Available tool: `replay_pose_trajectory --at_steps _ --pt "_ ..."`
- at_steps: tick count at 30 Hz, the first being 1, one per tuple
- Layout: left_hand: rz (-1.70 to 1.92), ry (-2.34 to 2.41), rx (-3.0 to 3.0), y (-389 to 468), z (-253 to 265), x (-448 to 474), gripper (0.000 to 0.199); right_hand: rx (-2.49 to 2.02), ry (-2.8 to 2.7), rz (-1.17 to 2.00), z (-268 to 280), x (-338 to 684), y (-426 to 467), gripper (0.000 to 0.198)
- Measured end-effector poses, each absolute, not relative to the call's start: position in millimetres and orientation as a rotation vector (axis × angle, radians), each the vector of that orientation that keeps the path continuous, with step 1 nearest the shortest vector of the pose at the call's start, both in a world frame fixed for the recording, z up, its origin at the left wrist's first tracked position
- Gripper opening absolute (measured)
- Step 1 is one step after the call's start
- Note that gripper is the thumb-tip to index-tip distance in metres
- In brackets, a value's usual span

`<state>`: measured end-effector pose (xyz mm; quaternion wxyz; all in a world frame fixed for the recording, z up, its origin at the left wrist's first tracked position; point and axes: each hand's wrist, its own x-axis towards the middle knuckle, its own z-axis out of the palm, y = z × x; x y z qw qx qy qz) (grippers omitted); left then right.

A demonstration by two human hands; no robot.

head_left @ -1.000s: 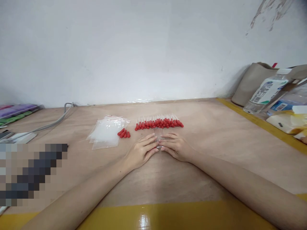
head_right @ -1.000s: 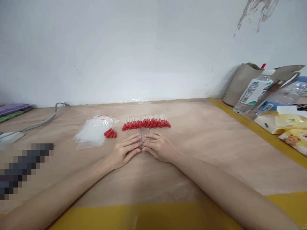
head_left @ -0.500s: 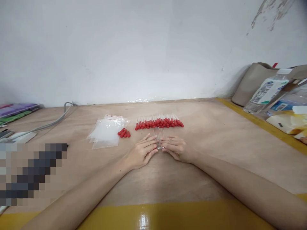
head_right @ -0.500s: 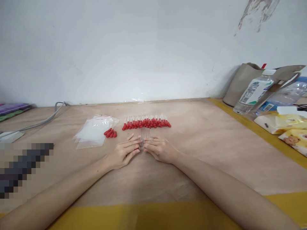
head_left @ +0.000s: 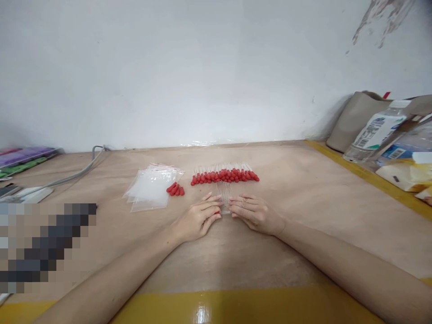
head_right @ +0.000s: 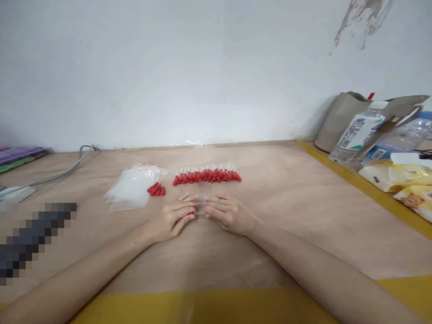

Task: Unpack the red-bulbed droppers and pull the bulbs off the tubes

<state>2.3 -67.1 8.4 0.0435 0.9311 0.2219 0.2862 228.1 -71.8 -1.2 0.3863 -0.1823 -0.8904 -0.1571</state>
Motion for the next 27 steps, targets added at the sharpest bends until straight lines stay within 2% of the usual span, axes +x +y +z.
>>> replay_pose_trajectory --at_steps 16,22,27 --pt "1.038 0.667 2.904 -62 4 -7 0.014 -0.411 -2.347 -0.526 3 246 -72 0.028" --pt "1.279 1.183 2.873 -52 22 -32 0.014 -0.830 -2.136 -0.444 0 252 -61 0.022" --pt "1.262 1.915 2.340 -21 41 -67 0.029 -1.090 -2.062 -0.244 -4 240 -50 0.027"
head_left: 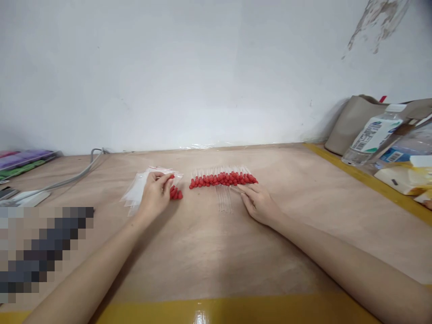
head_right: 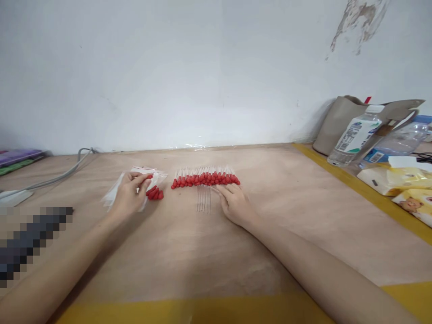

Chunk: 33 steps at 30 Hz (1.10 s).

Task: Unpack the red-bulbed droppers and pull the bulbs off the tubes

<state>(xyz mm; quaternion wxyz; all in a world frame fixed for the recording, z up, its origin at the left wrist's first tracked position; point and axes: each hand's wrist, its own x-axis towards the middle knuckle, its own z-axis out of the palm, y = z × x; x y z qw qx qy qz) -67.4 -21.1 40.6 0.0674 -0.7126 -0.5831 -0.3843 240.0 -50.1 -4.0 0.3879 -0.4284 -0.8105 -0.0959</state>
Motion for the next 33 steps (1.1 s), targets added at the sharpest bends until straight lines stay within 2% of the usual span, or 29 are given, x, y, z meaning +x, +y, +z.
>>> replay_pose_trajectory --at_steps 1,6,14,18,24,28,33 --pt "-1.122 -1.930 -2.099 -14 42 -76 0.030 -1.109 -2.047 -0.193 -4 239 -49 0.026" --pt "-1.118 -2.147 -2.092 4 36 -103 0.036 -1.167 -2.017 -0.062 -2 235 -46 0.012" --pt "-1.007 -2.269 -2.179 7 24 -105 0.040 -1.089 -2.129 -0.091 -3 229 -51 0.014" --pt "-1.008 -2.276 -2.182 7 25 -109 0.040 -1.100 -2.183 -0.100 -4 230 -54 0.023" --pt "-0.974 -1.897 -2.048 -5 31 -89 0.032 -1.135 -2.225 -0.112 -1 229 -57 0.035" --pt "-0.833 -1.602 -2.205 -9 32 -61 0.026 -1.141 -2.235 -0.104 1 229 -59 0.041" --pt "-0.608 -1.603 -2.287 1 30 -37 0.031 -1.150 -2.242 -0.072 3 232 -62 0.041"
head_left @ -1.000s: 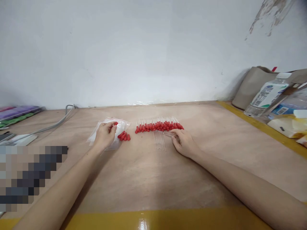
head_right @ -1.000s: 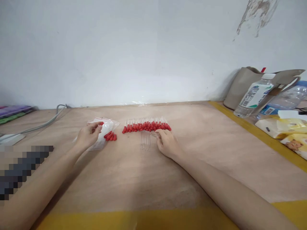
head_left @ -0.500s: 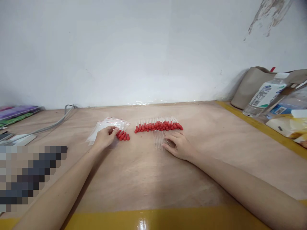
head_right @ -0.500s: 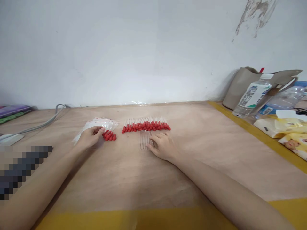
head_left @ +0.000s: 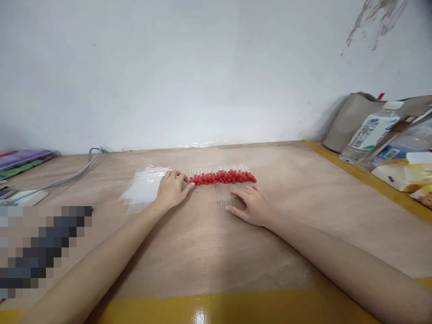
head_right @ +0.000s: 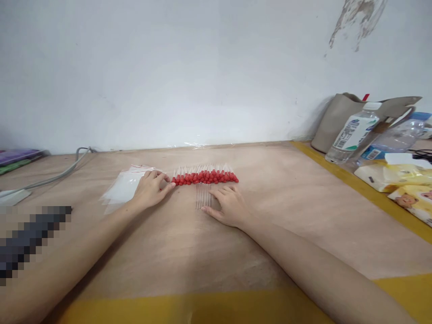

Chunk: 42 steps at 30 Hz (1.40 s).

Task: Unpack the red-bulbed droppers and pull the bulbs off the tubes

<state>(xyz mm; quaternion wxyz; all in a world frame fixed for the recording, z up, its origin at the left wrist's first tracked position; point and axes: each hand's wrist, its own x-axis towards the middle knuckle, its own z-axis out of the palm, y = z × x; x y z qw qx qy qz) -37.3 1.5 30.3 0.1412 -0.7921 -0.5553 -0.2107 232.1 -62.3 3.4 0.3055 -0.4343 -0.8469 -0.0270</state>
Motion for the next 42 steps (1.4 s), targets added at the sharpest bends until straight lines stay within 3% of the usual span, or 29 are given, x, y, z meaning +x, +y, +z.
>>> replay_pose_trajectory --at_steps 7,15,19,24,29,36,42 --pt "-0.622 -1.774 -2.308 15 32 -30 0.029 -1.128 -2.256 -0.021 3 237 -63 0.036" --pt "-0.920 -1.941 -2.167 0 37 -33 0.027 -1.079 -2.195 -0.034 0 238 -61 0.037" --pt "-1.127 -1.709 -2.265 -29 37 -33 0.023 -1.008 -2.029 -0.132 0 238 -61 0.047" --pt "-1.008 -1.346 -2.687 -57 30 -18 0.017 -0.911 -2.020 -0.362 6 239 -65 0.059" --pt "-0.912 -1.090 -2.850 -64 21 -5 0.013 -0.792 -2.257 -0.414 7 240 -65 0.042" --pt "-1.004 -0.988 -2.856 -64 15 -9 0.009 -0.744 -2.331 -0.258 0 237 -61 0.021" --pt "-1.057 -0.873 -2.908 -66 13 5 0.035 -0.709 -2.305 -0.227 -2 235 -62 0.019"
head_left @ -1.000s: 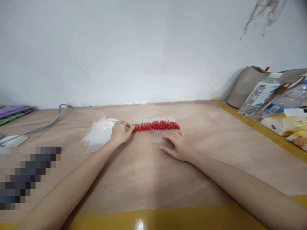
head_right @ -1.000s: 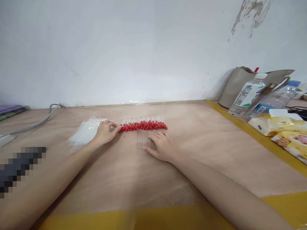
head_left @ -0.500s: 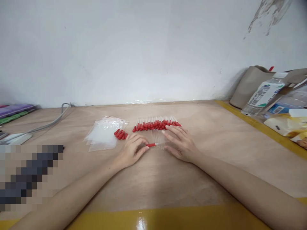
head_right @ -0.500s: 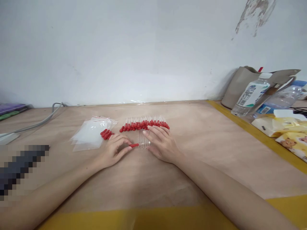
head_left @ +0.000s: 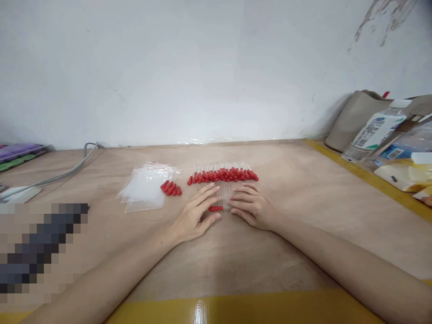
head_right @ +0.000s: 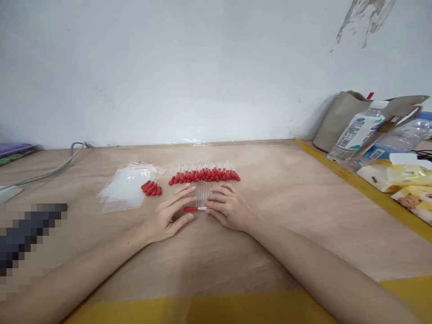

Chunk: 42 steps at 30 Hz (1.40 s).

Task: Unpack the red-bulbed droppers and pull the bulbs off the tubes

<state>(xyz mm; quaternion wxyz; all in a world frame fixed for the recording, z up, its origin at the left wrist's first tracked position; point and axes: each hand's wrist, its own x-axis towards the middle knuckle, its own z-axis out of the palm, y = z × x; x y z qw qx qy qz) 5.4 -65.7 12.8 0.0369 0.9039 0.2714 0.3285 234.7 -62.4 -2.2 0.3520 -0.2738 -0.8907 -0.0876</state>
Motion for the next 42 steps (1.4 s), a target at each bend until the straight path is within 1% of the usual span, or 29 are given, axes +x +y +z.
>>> replay_pose_trajectory --at_steps 6,11,18,33,42 --pt "1.099 0.742 2.839 -63 2 15 0.021 -0.697 -2.325 -0.201 0 227 -68 0.020" --pt "1.116 0.738 2.861 -64 1 12 0.020 -0.659 -2.338 -0.090 0 223 -68 0.026" --pt "1.077 0.710 2.883 -64 3 11 0.019 -0.549 -2.285 0.003 -9 222 -65 0.027" --pt "0.921 0.725 2.814 -72 7 9 0.017 -0.436 -2.315 -0.334 -3 228 -71 0.023" --pt "0.891 0.711 2.787 -74 9 6 0.015 -0.415 -2.317 -0.375 0 232 -73 0.025"
